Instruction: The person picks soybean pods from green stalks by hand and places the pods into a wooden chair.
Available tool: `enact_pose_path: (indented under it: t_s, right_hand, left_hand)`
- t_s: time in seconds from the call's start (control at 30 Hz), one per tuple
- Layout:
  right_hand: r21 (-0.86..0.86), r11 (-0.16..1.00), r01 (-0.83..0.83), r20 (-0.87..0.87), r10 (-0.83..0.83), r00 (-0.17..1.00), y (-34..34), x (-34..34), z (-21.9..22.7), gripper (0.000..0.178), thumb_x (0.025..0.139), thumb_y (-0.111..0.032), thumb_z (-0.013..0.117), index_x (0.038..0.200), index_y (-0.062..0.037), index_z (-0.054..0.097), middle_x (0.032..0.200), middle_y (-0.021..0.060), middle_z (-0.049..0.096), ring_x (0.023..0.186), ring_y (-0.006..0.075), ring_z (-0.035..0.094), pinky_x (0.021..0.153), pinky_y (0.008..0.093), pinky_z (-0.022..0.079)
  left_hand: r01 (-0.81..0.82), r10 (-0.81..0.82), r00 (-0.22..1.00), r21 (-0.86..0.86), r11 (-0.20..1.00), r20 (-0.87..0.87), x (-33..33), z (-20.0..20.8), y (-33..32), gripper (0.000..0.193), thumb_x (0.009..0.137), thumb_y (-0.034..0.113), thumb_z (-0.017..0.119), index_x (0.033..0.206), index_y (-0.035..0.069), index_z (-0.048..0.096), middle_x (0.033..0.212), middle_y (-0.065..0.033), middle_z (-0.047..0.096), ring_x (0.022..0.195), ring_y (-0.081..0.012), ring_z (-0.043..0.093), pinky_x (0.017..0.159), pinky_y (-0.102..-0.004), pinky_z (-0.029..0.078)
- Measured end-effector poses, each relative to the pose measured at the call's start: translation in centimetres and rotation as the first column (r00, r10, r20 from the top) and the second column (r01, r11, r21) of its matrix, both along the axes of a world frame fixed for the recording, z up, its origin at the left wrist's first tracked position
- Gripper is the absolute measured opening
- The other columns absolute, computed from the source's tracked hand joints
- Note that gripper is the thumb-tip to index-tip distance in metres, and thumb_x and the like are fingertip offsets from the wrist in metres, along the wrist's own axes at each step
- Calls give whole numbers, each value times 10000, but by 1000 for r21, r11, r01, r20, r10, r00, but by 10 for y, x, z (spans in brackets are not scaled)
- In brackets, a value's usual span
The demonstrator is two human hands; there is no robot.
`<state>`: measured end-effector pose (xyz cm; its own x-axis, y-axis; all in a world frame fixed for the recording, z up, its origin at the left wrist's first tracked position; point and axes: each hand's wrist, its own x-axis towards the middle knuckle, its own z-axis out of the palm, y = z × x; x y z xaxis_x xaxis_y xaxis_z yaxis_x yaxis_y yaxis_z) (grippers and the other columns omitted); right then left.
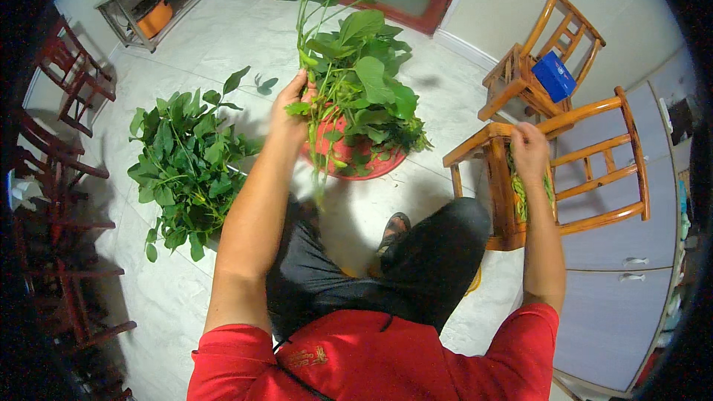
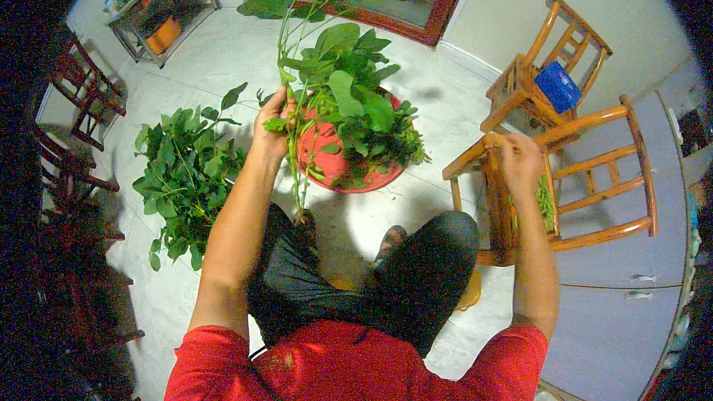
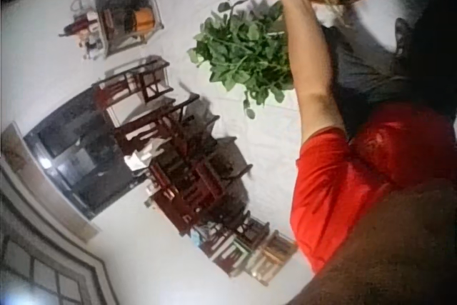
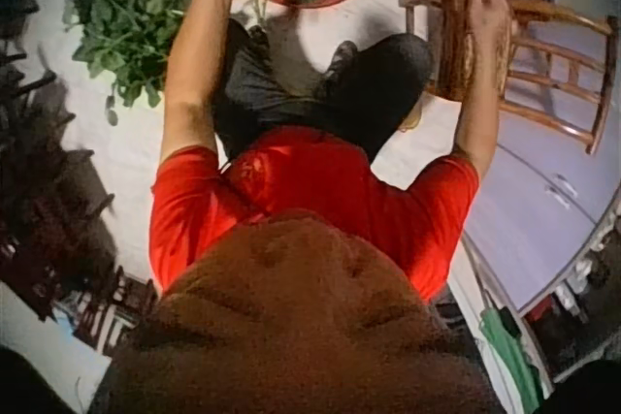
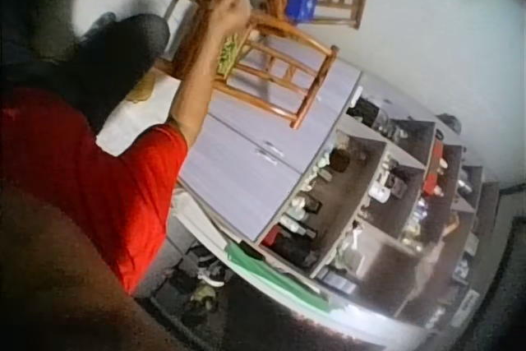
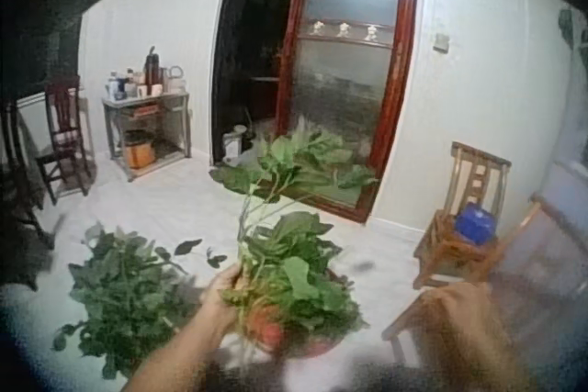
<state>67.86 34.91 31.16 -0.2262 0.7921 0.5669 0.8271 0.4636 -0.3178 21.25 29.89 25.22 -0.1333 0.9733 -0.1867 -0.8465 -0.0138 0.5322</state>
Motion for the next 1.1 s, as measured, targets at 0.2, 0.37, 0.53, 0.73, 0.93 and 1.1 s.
enact_pose_path:
  t_s: [0.2, 0.37, 0.53, 0.73, 0.93, 1.1]
  right_hand:
    - [-204, 701, -683, -167, 663, 730, -81, -177, 28, 112, 776, -77, 669, 879, -34, 673, 912, 124, 676, 841, 270, 658, 760, 334, 522]
    - [165, 634, -756, -393, 745, 539, -80, -252, 62, 138, 785, -32, 656, 921, -8, 666, 930, 124, 674, 874, 242, 659, 777, 306, 517]
    - [-110, 848, -519, -681, 316, 661, -12, -272, 17, 180, 808, -168, 695, 855, 6, 681, 745, 104, 673, 670, 147, 636, 638, 280, 502]
    - [-417, 747, -518, -538, 257, 803, 3, -262, -25, 251, 859, -226, 673, 766, 6, 662, 603, -15, 572, 577, 42, 482, 528, 220, 404]
    - [-372, 798, -473, -475, 274, 836, 22, -229, -29, 258, 889, -233, 617, 809, 3, 682, 652, 29, 651, 585, 62, 577, 536, 246, 460]
    - [-151, 941, -301, -259, 256, 931, 24, -225, -39, 199, 858, -217, 623, 790, -37, 672, 660, 105, 647, 552, 221, 609, 528, 314, 467]
  left_hand:
    - [-89, 83, 954, -6, 996, -287, 16, 13, -7, 298, 926, 324, 570, 775, 70, 534, 546, 18, 430, 458, -94, 377, 433, -240, 308]
    - [-147, 138, 839, 25, 989, -526, 33, 19, -14, 278, 911, 289, 596, 705, 107, 549, 552, 35, 486, 435, -55, 361, 420, -219, 272]
    - [-48, 43, 711, 13, 999, -702, 47, 16, -14, 294, 915, 288, 602, 699, 92, 565, 579, 52, 489, 486, -48, 386, 449, -220, 296]
    - [20, -19, 514, -10, 1000, -858, 52, 3, -13, 336, 920, 247, 593, 641, 72, 525, 562, 56, 462, 491, -44, 383, 436, -237, 294]
    - [69, -87, 489, -61, 996, -868, 63, 1, -7, 342, 913, 252, 585, 638, 52, 545, 548, 50, 456, 489, -57, 372, 439, -262, 297]
    - [18, -56, 243, -53, 998, -968, 72, -1, 1, 313, 919, 267, 588, 716, 30, 609, 599, 50, 521, 517, -63, 422, 467, -257, 337]
